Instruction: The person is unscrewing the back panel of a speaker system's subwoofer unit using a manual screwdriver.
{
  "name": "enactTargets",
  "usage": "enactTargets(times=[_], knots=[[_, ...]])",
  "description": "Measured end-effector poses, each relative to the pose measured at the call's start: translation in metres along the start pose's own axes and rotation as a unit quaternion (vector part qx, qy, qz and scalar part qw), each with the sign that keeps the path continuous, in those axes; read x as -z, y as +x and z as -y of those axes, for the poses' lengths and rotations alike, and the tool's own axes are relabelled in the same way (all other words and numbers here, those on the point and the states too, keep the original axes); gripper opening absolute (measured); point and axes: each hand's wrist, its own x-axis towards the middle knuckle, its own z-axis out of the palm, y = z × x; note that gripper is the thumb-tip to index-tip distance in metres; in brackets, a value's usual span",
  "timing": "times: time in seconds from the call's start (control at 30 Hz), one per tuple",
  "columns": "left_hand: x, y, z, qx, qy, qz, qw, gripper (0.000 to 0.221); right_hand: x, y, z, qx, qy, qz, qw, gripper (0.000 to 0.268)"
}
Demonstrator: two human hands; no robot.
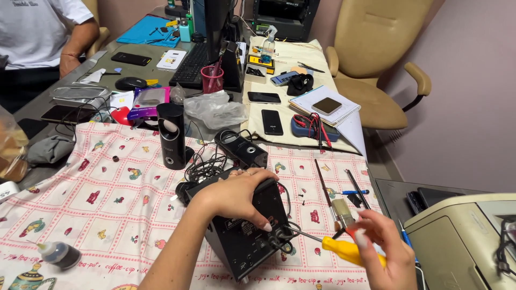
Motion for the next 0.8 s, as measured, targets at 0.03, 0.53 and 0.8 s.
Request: enactTargets(times=[0.03, 0.53, 0.8], knots=[[-0.001, 0.001, 0.0, 0.0, 0.001, -0.001, 1.0, 0.105, 0.003, 0.003, -0.009, 0.0, 0.001, -0.001, 1.0, 0.039], [-0.003, 0.013, 0.017, -0.08, 0.003, -0.007, 0.997, 0.104, -0.005, -0.033, -0.04, 0.255, -0.243, 0.036, 0.935, 0.045], [-0.004, 0.011, 0.016, -0.055, -0.01, 0.004, 0.998, 0.099, 0.001, -0.028, -0.067, 0.153, -0.287, 0.105, 0.94, 0.043]])
